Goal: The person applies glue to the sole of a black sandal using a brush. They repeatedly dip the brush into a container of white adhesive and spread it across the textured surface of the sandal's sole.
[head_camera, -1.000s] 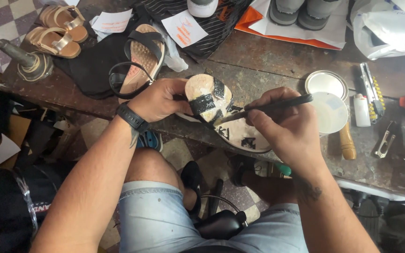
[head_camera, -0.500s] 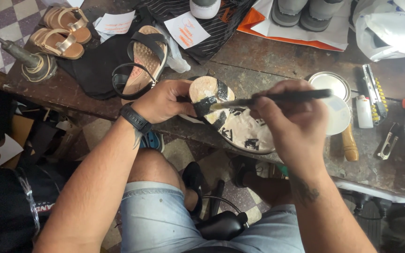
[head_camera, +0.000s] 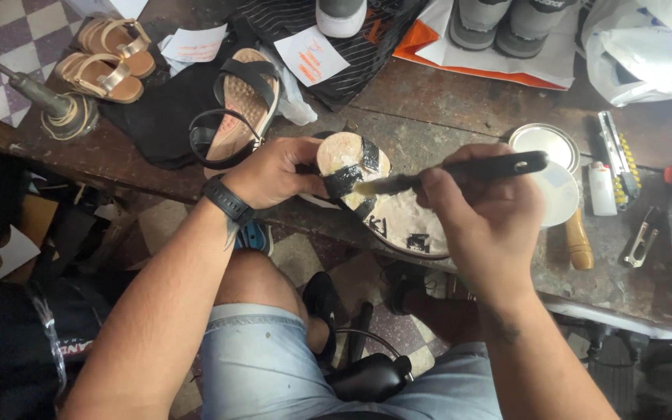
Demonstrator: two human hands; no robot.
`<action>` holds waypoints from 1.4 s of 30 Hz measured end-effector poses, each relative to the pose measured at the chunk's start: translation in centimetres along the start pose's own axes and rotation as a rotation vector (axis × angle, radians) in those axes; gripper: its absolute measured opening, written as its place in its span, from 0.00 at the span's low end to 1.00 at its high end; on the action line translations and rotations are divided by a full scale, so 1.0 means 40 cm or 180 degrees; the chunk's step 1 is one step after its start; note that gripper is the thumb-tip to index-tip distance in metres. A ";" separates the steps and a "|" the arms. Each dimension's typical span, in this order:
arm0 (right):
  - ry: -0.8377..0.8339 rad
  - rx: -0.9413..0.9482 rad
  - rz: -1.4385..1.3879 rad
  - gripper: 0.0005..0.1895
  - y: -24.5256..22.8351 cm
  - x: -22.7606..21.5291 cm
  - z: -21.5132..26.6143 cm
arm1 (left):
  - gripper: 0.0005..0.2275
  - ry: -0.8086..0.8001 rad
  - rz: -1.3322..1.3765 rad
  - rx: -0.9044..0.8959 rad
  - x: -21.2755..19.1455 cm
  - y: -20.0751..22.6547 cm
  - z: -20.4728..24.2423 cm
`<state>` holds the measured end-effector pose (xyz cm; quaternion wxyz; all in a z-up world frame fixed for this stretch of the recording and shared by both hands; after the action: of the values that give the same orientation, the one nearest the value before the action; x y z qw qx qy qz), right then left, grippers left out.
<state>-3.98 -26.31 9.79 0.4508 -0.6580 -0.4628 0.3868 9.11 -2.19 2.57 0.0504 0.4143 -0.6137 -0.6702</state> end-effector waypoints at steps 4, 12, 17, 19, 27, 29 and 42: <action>-0.0134 0.0179 -0.0057 0.08 0.023 -0.013 0.010 | 0.16 0.0012 0.0081 0.0058 0.013 0.004 0.000; -0.0497 -0.0031 -0.0324 0.08 0.024 -0.020 0.021 | 0.18 -0.0009 -0.0231 0.0144 0.012 0.010 -0.004; -0.0510 -0.0019 0.0190 0.09 0.006 -0.001 0.004 | 0.19 0.0037 -0.0340 0.0187 0.012 0.004 -0.005; -0.0479 0.0038 0.0287 0.08 -0.005 0.008 0.000 | 0.20 0.0055 -0.0288 0.0124 0.015 0.013 -0.005; -0.0510 -0.0183 0.0566 0.08 -0.023 0.036 -0.024 | 0.23 0.0063 -0.0139 -0.0008 0.022 0.012 -0.003; -0.0505 -0.0338 0.0641 0.07 -0.032 0.046 -0.030 | 0.25 0.0071 0.0030 -0.0148 0.022 0.020 0.002; -0.0506 -0.0060 -0.0148 0.10 0.003 0.055 -0.047 | 0.21 0.0101 -0.0248 0.0178 0.023 0.019 0.002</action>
<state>-1.61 -24.69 10.02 0.4154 -0.6185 -0.5159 0.4229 8.12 -2.85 2.77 0.0224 0.4497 -0.6148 -0.6476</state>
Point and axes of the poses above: each hand's wrist, its own z-axis away from the middle knuckle, its own x-axis out of the palm, y = z × x, the point moved 3 cm from there along -z, towards the middle knuckle, and after that the axes turned 3 degrees about -y, right-handed, at the moved point
